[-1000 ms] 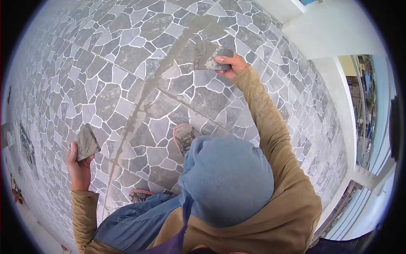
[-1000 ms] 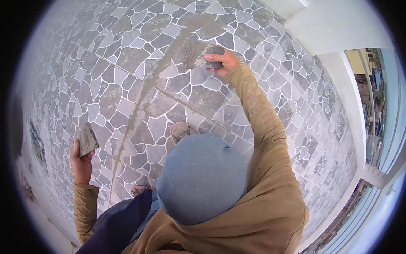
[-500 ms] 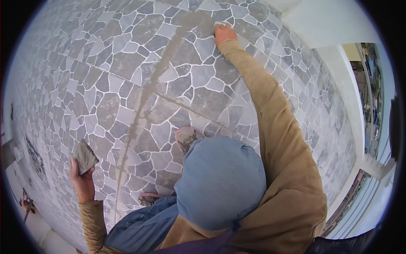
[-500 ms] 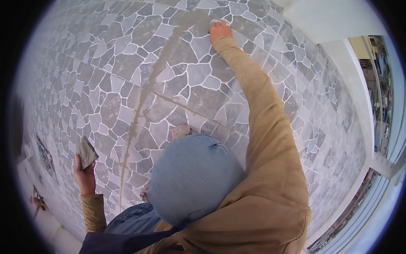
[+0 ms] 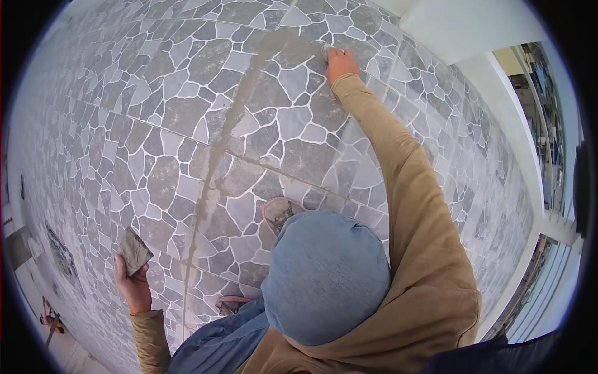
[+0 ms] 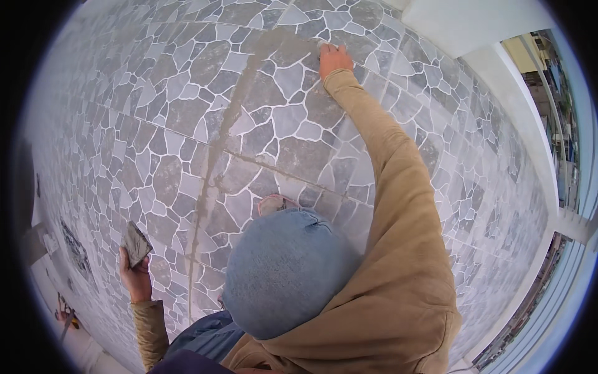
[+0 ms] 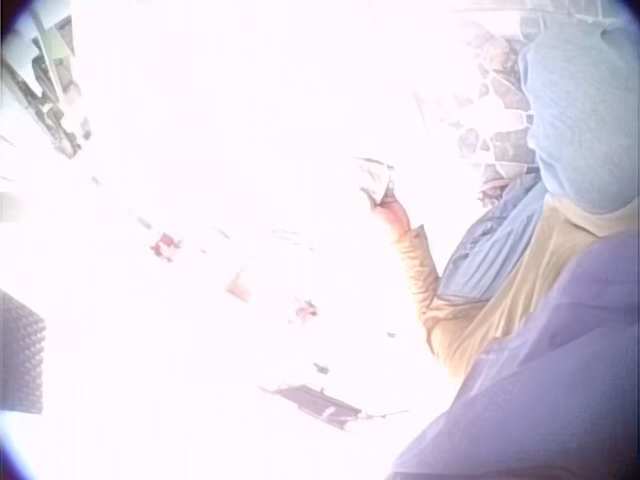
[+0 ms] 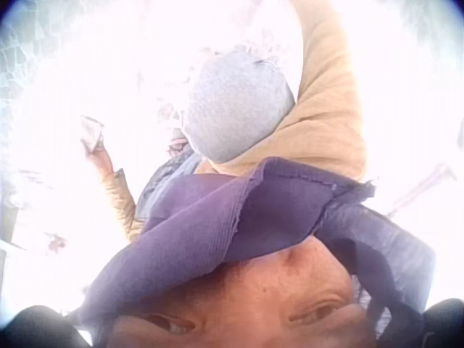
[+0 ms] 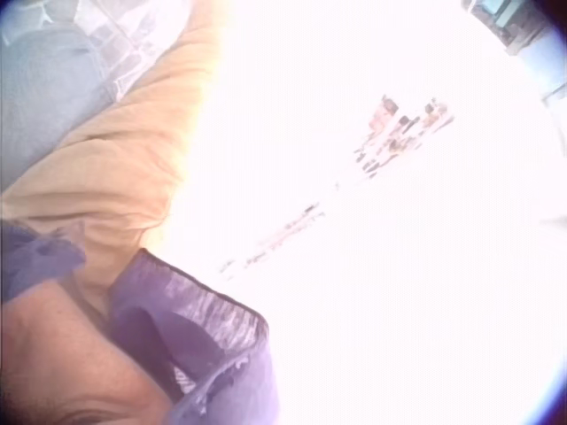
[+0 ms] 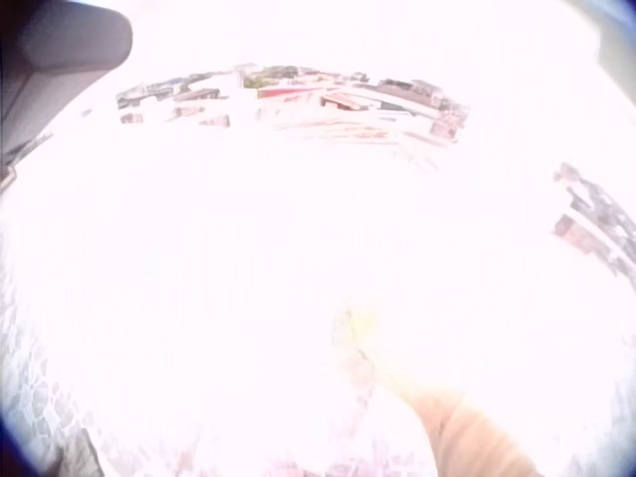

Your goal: The person applies grout into the seams between stone-pattern floor tiles using a small scraper, repeatedly picking up grout from a large fragment of a tile held in the other hand.

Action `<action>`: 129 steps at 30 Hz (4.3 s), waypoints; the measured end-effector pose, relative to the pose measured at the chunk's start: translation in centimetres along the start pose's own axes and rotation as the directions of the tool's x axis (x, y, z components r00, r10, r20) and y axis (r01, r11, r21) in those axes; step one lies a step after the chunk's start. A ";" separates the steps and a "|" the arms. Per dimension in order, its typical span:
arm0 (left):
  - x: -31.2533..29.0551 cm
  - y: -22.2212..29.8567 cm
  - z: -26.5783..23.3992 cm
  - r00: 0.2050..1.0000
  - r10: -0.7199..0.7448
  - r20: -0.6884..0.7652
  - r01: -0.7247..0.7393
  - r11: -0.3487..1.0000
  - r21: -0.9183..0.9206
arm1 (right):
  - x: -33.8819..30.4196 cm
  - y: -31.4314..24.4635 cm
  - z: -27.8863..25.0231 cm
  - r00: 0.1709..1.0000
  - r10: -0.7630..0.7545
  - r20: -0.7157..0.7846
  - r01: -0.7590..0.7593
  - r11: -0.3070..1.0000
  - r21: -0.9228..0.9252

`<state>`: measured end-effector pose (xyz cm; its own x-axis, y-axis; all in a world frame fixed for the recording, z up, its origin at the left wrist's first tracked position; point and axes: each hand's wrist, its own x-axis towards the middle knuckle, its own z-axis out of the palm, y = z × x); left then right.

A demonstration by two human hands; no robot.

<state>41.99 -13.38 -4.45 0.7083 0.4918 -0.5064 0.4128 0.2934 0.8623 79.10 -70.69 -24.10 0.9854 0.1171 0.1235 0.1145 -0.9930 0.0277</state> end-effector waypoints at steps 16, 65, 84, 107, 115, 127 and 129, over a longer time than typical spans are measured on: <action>-1.3 1.3 -0.6 0.995 0.049 -0.089 -0.045 0.997 0.057 | 12.4 -7.0 -2.8 0.913 -0.348 0.215 0.316 0.934 0.169; 1.5 -1.6 -3.9 0.998 -0.008 -0.058 0.006 1.000 -0.031 | -7.9 9.1 3.7 0.998 0.056 -0.017 -0.058 0.974 -0.218; 0.3 -0.3 -6.8 0.985 0.092 -0.149 -0.096 0.995 -0.025 | -5.1 14.7 -2.8 0.772 0.499 0.393 -0.473 0.865 -0.169; 1.2 -0.9 -13.1 0.982 0.071 -0.177 -0.066 0.997 0.036 | -12.2 11.2 2.8 0.986 0.166 -0.015 -0.166 0.986 -0.020; 0.5 -0.7 -9.9 0.939 0.319 -0.125 -0.296 0.939 0.173 | -5.9 17.3 -2.9 0.851 0.472 0.233 -0.484 0.875 -0.007; -2.2 -1.9 -12.2 0.930 0.297 -0.217 -0.250 0.943 0.220 | 8.0 1.4 -3.8 0.633 0.527 0.567 -0.521 0.832 -0.190; -2.6 -1.9 -11.5 0.926 0.235 -0.296 -0.161 0.954 0.252 | 10.2 -2.5 -3.9 0.703 0.367 0.609 -0.269 0.930 -0.250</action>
<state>32.79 -5.82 -4.78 0.5830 0.7671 -0.2678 0.4240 -0.0061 0.9056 88.37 -66.98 -19.09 0.8117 -0.2898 -0.5072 -0.1898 -0.9520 0.2402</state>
